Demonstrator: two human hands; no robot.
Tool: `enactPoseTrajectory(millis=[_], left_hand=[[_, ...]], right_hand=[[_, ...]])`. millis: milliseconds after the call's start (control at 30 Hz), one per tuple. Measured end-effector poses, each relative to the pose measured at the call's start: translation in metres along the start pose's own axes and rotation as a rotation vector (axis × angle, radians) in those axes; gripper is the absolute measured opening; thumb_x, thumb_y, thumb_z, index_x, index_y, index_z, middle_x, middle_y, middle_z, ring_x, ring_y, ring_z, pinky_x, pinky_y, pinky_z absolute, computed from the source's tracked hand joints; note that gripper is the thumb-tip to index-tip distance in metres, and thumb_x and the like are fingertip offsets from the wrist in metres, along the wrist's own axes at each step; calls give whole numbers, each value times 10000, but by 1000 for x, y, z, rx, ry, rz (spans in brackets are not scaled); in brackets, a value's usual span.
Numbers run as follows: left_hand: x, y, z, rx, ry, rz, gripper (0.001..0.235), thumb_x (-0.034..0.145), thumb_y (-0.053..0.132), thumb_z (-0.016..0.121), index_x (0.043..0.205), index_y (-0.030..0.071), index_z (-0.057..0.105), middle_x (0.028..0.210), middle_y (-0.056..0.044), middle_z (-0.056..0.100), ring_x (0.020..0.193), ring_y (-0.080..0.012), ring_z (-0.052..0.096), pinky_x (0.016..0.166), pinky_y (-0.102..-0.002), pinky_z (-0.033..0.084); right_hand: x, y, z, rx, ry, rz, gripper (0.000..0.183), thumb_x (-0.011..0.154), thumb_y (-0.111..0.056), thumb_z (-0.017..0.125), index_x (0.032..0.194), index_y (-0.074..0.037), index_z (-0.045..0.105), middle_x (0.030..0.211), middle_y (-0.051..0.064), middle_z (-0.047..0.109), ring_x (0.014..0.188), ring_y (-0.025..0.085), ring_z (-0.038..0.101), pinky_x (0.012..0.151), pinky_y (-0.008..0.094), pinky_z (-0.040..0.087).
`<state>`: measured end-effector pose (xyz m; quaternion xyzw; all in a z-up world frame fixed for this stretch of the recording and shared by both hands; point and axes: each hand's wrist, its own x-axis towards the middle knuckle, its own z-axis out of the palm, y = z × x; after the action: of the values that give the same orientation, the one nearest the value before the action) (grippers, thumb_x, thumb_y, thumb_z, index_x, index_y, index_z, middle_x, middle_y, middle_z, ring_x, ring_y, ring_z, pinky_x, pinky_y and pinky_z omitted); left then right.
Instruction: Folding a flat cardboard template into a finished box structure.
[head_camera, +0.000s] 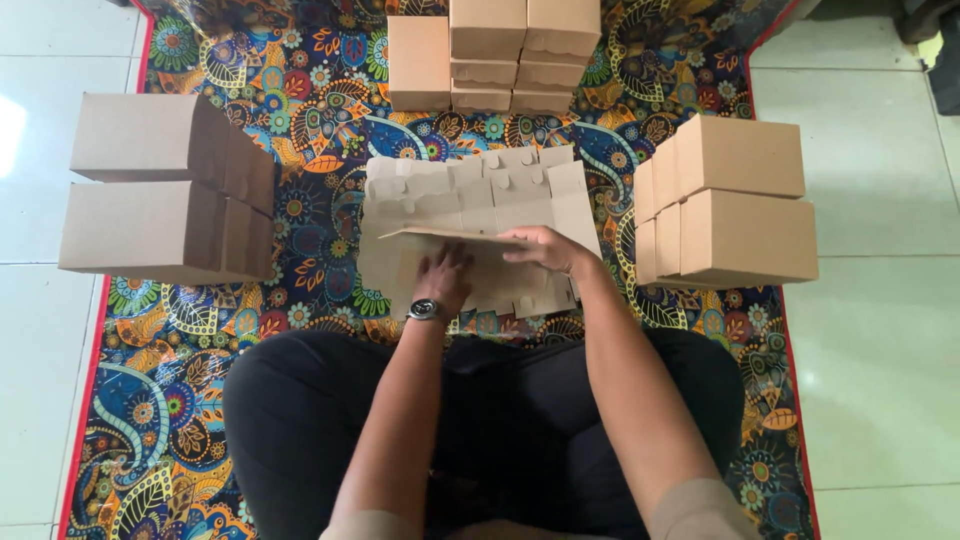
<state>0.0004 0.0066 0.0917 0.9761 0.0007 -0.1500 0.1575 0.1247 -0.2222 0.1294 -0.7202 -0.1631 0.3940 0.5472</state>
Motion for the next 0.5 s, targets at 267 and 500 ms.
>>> enactPoseTrajectory(millis=[267, 500], left_hand=[[-21, 4, 7, 65, 4, -508, 908, 938, 717, 484, 1614, 134, 318, 1652, -136, 346, 1567, -344, 167, 1268, -550, 76], [-34, 29, -15, 1, 27, -667, 799, 1000, 506, 353, 1633, 48, 187, 1681, -167, 254, 1566, -346, 141, 1277, -509, 72]], right_hand=[[-52, -61, 61, -558, -149, 135, 876, 870, -501, 726, 1580, -103, 402, 1635, 208, 366, 1521, 441, 288, 1259, 599, 202], [19, 59, 42, -1189, -206, -112, 1019, 786, 104, 741, 1615, -266, 278, 1707, -47, 236, 1579, 231, 204, 1293, 537, 159]])
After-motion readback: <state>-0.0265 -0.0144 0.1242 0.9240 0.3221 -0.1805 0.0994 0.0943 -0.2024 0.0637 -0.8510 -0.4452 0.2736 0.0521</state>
